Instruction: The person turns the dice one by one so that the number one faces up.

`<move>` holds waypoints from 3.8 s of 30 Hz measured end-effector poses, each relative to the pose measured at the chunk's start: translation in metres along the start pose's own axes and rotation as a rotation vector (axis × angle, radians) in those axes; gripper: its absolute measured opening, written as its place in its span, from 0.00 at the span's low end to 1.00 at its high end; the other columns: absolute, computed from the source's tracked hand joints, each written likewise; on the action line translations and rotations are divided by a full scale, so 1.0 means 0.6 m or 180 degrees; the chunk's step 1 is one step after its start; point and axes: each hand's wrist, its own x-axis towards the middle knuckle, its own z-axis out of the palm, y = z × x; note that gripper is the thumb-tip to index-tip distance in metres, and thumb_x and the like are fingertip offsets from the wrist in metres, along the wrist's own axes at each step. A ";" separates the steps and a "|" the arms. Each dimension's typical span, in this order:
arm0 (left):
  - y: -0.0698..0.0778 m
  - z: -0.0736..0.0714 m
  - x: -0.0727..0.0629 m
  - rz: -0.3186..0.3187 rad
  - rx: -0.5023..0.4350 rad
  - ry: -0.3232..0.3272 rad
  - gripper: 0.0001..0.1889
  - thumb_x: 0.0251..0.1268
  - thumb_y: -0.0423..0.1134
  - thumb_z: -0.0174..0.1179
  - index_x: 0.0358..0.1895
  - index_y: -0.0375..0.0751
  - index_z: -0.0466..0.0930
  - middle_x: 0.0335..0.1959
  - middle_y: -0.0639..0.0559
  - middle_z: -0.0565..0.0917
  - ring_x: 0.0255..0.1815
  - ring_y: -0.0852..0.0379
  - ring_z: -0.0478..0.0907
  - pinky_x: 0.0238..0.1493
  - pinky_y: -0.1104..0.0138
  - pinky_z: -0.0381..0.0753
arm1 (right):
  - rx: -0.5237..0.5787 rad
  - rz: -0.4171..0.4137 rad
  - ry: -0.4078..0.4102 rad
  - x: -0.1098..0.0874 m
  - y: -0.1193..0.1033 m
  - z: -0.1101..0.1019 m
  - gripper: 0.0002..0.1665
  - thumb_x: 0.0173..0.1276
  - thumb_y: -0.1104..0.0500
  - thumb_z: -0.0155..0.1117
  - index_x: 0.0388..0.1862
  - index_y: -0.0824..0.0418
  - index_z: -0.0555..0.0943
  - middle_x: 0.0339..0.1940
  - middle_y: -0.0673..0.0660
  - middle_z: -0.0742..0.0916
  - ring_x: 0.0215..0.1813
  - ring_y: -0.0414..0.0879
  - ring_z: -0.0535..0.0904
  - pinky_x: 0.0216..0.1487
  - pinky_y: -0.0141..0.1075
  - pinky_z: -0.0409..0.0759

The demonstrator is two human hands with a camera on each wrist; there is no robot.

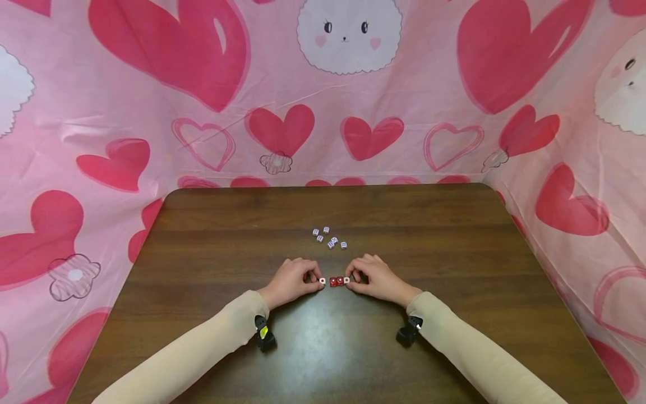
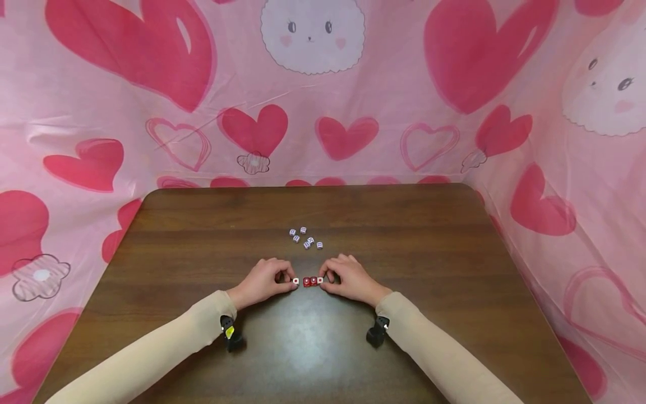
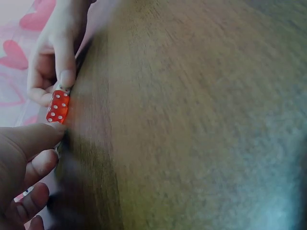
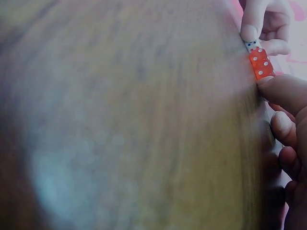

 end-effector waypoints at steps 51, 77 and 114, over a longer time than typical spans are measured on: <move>0.003 0.024 -0.009 -0.0037 0.0059 0.0205 0.08 0.60 0.47 0.77 0.35 0.58 0.85 0.27 0.72 0.80 0.30 0.67 0.66 0.41 0.63 0.59 | -0.0013 0.0174 0.0018 -0.006 -0.011 0.013 0.12 0.66 0.52 0.77 0.42 0.46 0.81 0.28 0.39 0.75 0.34 0.36 0.63 0.46 0.39 0.61; 0.002 0.018 -0.007 0.0005 0.0057 0.0231 0.08 0.60 0.47 0.77 0.36 0.57 0.85 0.27 0.70 0.79 0.32 0.66 0.68 0.43 0.63 0.60 | 0.0519 0.0549 0.0283 0.040 0.018 -0.033 0.03 0.76 0.57 0.68 0.43 0.56 0.84 0.29 0.43 0.84 0.32 0.37 0.76 0.38 0.33 0.77; 0.005 0.019 -0.008 0.0004 0.0046 0.0208 0.08 0.62 0.47 0.75 0.37 0.56 0.85 0.28 0.68 0.80 0.31 0.65 0.68 0.43 0.62 0.59 | 0.0013 0.1094 0.0074 0.096 0.008 -0.035 0.12 0.70 0.51 0.74 0.43 0.52 0.79 0.26 0.44 0.81 0.28 0.38 0.75 0.34 0.38 0.74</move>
